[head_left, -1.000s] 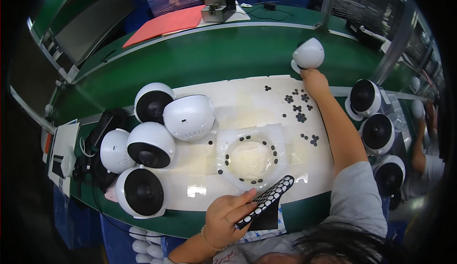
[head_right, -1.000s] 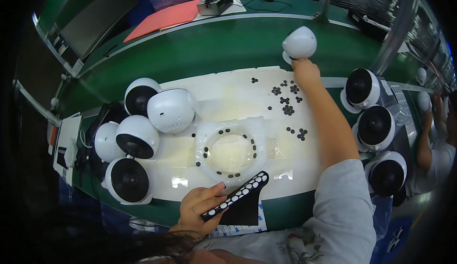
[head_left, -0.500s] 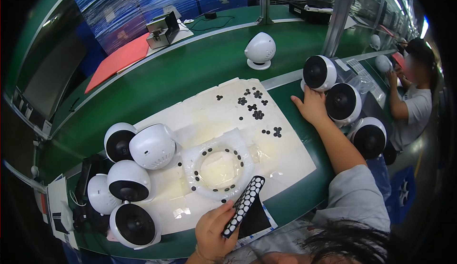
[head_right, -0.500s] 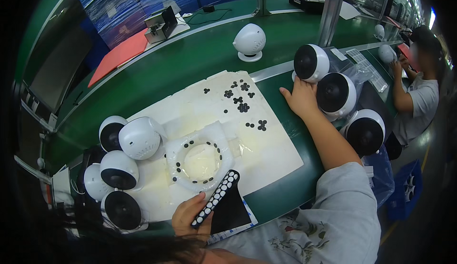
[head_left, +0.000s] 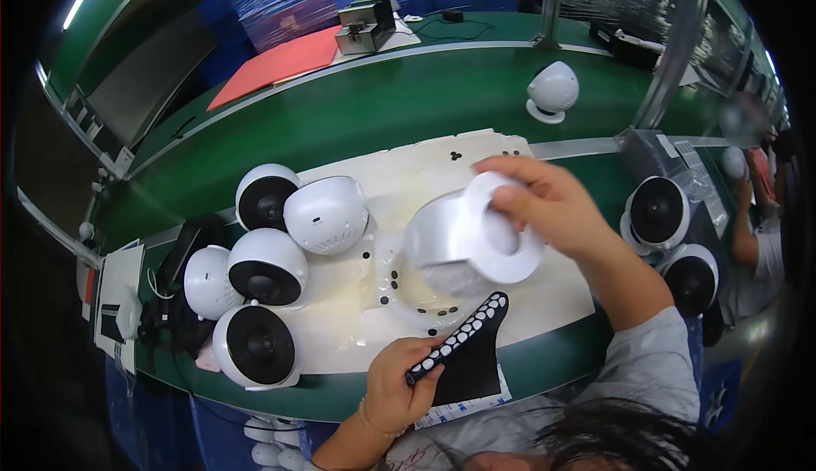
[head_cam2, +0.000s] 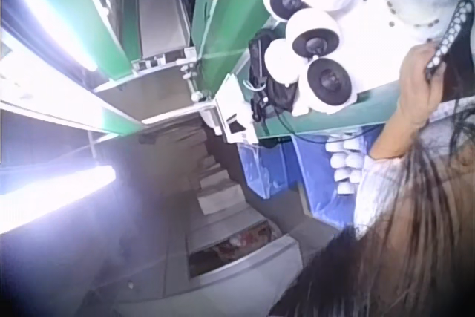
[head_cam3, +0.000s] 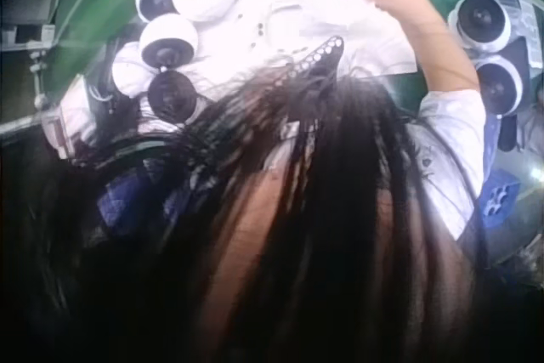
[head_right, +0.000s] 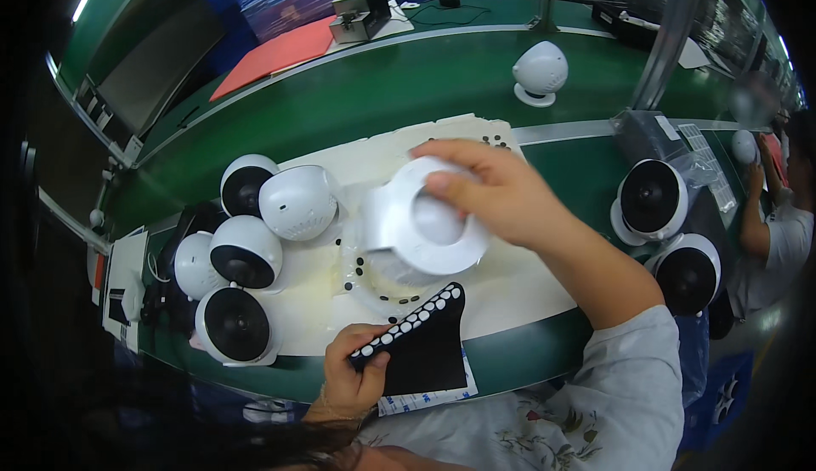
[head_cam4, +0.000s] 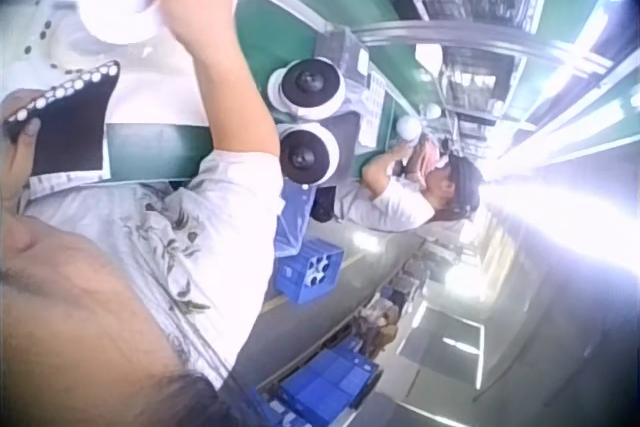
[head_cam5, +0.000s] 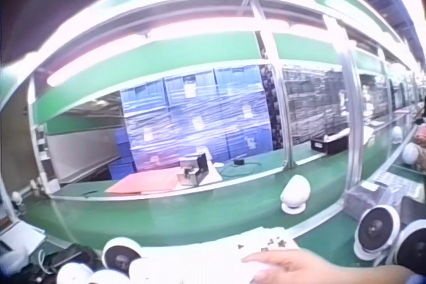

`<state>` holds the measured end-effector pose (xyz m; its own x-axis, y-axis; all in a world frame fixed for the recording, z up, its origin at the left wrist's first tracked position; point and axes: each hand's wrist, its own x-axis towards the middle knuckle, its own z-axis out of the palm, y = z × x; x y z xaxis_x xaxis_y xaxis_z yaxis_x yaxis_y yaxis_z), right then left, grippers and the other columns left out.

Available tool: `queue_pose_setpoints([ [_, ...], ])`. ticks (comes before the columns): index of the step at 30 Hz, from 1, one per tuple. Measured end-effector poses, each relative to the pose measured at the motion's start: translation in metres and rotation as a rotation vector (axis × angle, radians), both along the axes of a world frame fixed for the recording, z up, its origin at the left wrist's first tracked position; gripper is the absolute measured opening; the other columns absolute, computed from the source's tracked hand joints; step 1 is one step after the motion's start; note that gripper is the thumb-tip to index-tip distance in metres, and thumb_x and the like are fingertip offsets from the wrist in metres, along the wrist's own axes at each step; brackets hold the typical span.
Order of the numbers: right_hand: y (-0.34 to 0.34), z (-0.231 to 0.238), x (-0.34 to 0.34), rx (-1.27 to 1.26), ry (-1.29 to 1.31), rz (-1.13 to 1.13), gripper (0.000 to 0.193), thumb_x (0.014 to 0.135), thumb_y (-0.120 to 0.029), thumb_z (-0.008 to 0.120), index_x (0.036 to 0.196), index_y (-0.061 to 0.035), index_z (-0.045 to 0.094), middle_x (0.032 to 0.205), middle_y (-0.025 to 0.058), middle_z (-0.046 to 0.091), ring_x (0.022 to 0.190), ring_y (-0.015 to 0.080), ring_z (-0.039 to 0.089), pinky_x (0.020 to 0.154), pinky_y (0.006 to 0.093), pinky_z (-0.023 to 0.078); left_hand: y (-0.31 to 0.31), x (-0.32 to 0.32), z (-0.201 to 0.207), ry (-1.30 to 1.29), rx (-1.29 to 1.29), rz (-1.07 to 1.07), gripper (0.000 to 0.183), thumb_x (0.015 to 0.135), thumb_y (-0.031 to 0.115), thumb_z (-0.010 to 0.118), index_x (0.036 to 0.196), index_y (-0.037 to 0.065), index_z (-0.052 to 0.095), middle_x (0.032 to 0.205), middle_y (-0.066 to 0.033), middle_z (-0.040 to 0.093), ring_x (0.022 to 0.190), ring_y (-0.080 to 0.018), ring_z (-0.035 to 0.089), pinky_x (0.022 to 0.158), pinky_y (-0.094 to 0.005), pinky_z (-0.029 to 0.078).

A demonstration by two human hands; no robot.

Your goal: The person is assembling white dome security cameras on a green workbench. They repeatedly pick up small black circular components from a sheet and place them into the holes on the bottom of the camera units. The person handles the cameras one by one, placing the components and then moving the finished units to the side.

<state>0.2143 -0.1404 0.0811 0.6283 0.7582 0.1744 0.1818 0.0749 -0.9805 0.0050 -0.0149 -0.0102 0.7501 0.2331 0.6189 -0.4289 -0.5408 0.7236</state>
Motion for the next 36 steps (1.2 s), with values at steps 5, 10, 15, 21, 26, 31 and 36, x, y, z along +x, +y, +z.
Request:
queue_pose_setpoints([
  [5, 0.032, -0.018, -0.006, -0.211, -0.17, 0.151, 0.03, 0.084, -0.021, 0.056, 0.109, -0.005, 0.057, 0.1, 0.0075, 0.057, 0.084, 0.0148, 0.054, 0.073, 0.0254, 0.043, 0.001, -0.003, -0.004, 0.0, -0.027, 0.111, 0.03, 0.069, -0.004, 0.062, 0.094, 0.001, 0.047, 0.084, -0.0166, 0.062, 0.069, -0.0297, 0.059, 0.062, -0.0341, 0.046],
  [10, 0.007, -0.02, -0.031, 0.093, -0.919, -0.123, 0.026, 0.074, -0.017, 0.064, 0.098, -0.0075, 0.06, 0.105, 0.0065, 0.054, 0.096, 0.0246, 0.05, 0.082, 0.0335, 0.036, -0.001, -0.005, -0.004, 0.023, -0.111, 0.173, 0.024, 0.07, -0.003, 0.063, 0.09, 0.0, 0.049, 0.078, -0.0144, 0.06, 0.067, -0.0291, 0.057, 0.062, -0.0343, 0.045],
  [15, -0.006, -0.034, -0.057, 0.144, -1.094, 0.107, 0.022, 0.068, -0.016, 0.067, 0.089, -0.0104, 0.062, 0.106, 0.0017, 0.056, 0.1, 0.0213, 0.05, 0.078, 0.0328, 0.035, 0.0, 0.0, -0.002, -0.008, -0.067, 0.121, 0.022, 0.072, -0.001, 0.062, 0.09, -0.001, 0.05, 0.076, -0.0145, 0.058, 0.064, -0.029, 0.055, 0.06, -0.0346, 0.044],
  [21, -0.011, -0.054, -0.067, 0.324, -1.177, 0.203, 0.019, 0.071, -0.013, 0.062, 0.089, -0.0119, 0.063, 0.107, -0.0003, 0.057, 0.1, 0.0186, 0.051, 0.075, 0.032, 0.035, -0.002, -0.006, -0.001, 0.126, -0.139, 0.156, 0.016, 0.075, 0.002, 0.058, 0.088, -0.002, 0.05, 0.074, -0.0148, 0.057, 0.061, -0.0298, 0.053, 0.058, -0.0357, 0.042],
  [26, -0.001, -0.04, -0.067, 0.239, -1.104, 0.208, 0.021, 0.073, -0.014, 0.057, 0.093, -0.0108, 0.061, 0.099, 0.0005, 0.059, 0.095, 0.017, 0.053, 0.073, 0.0295, 0.036, 0.001, 0.001, 0.005, 0.05, 0.021, 0.085, 0.017, 0.073, 0.002, 0.057, 0.089, -0.003, 0.051, 0.073, -0.0143, 0.056, 0.061, -0.0303, 0.053, 0.058, -0.0367, 0.042],
  [31, -0.001, -0.05, -0.068, 0.335, -1.257, 0.194, 0.025, 0.074, -0.015, 0.055, 0.098, -0.0107, 0.06, 0.087, 0.0025, 0.058, 0.089, 0.0165, 0.054, 0.07, 0.0282, 0.036, 0.003, 0.002, 0.009, 0.069, 0.08, 0.073, 0.017, 0.073, 0.002, 0.057, 0.089, -0.003, 0.055, 0.072, -0.0136, 0.057, 0.061, -0.0293, 0.053, 0.058, -0.0366, 0.042],
  [36, -0.004, -0.053, -0.067, 0.323, -1.217, 0.187, 0.028, 0.074, -0.014, 0.054, 0.101, -0.0092, 0.059, 0.086, 0.003, 0.059, 0.085, 0.0174, 0.054, 0.065, 0.0262, 0.038, 0.003, 0.002, 0.004, 0.017, 0.109, 0.136, 0.017, 0.071, 0.001, 0.058, 0.088, -0.003, 0.055, 0.072, -0.0137, 0.057, 0.061, -0.0292, 0.054, 0.057, -0.0366, 0.042],
])
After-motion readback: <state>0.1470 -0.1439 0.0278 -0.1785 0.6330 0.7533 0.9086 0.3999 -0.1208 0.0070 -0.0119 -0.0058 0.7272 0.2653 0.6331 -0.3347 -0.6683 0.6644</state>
